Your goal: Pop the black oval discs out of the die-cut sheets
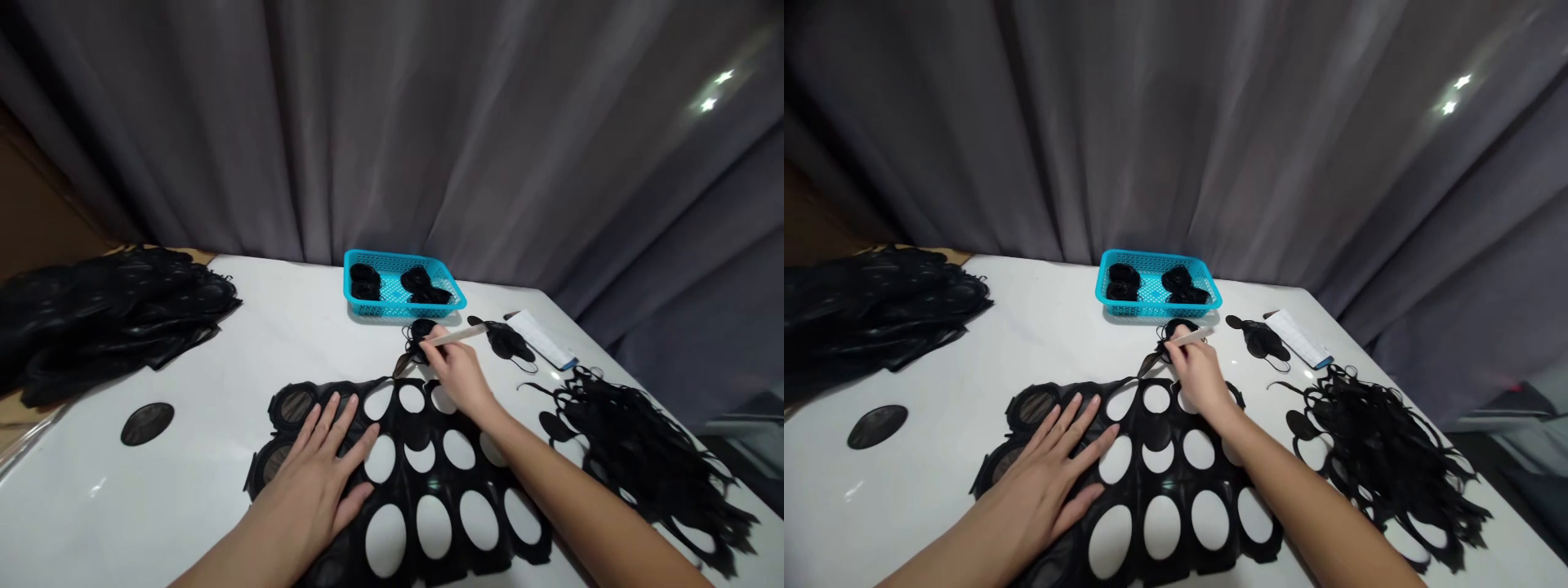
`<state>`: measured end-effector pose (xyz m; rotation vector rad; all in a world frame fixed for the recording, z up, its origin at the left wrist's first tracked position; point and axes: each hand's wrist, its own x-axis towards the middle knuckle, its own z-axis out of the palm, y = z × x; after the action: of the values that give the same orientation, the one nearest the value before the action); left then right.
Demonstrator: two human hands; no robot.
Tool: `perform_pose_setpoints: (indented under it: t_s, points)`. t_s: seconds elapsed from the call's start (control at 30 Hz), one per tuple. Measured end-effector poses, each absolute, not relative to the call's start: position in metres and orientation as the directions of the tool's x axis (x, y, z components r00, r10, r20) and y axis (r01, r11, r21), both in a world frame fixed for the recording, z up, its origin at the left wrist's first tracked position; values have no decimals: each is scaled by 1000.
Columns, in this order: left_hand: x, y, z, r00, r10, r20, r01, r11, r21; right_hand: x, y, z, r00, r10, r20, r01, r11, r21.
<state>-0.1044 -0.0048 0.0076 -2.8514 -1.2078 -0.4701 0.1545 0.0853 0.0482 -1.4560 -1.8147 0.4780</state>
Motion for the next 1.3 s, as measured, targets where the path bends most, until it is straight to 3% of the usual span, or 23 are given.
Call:
perform_pose_setpoints:
  t_s: [0.13, 0.23, 0.37, 0.47, 0.53, 0.63, 0.73, 0.8, 0.9, 1.0, 1.1, 1.17, 1.23, 1.3]
  points:
    - [-108, -3, 5, 655, 691, 307, 698, -708, 105, 188, 65, 67, 80, 963, 257, 530, 177, -829]
    - [-107, -1, 13, 639, 696, 328, 703, -701, 118, 200, 26, 73, 44, 997, 67, 319, 50, -947]
    - [-86, 6, 39, 619, 739, 266, 704, -672, 231, 242, -21, 76, 175, 984, -16, 168, -46, -985]
    - [-56, 17, 54, 606, 781, 154, 713, -618, 330, 299, -39, 70, 397, 916, 56, 320, -81, -944]
    - [-37, 26, 55, 582, 800, 144, 727, -591, 349, 336, -48, 62, 487, 860, 153, 557, -171, -813]
    - [-18, 38, 53, 553, 818, 156, 727, -565, 389, 367, -61, 54, 454, 795, 402, 800, -165, -577]
    - [-13, 41, 57, 529, 831, 172, 704, -543, 458, 355, -75, 57, 415, 749, 516, 827, -74, -557]
    - [-13, 39, 62, 522, 834, 176, 676, -531, 511, 324, -80, 63, 457, 765, 454, 710, -7, -704]
    - [-6, 32, 70, 526, 833, 170, 618, -512, 597, 262, -82, 70, 299, 948, 106, 270, 22, -963]
    - [12, 20, 74, 531, 832, 161, 535, -477, 698, 207, -78, 69, 67, 997, -33, -115, -26, -993]
    - [26, 2, 75, 555, 820, 138, 447, -434, 782, 187, -77, 67, 37, 999, -32, -289, -20, -957]
    - [23, -7, 75, 579, 805, 131, 399, -419, 816, 199, -78, 67, 103, 994, -28, -251, -1, -968]
    - [4, -11, 71, 589, 793, 153, 404, -454, 794, 230, -82, 66, 230, 973, -5, -55, 8, -998]
    - [-30, -9, 61, 566, 792, 231, 534, -565, 629, 272, -84, 63, 407, 909, 92, 261, -19, -965]
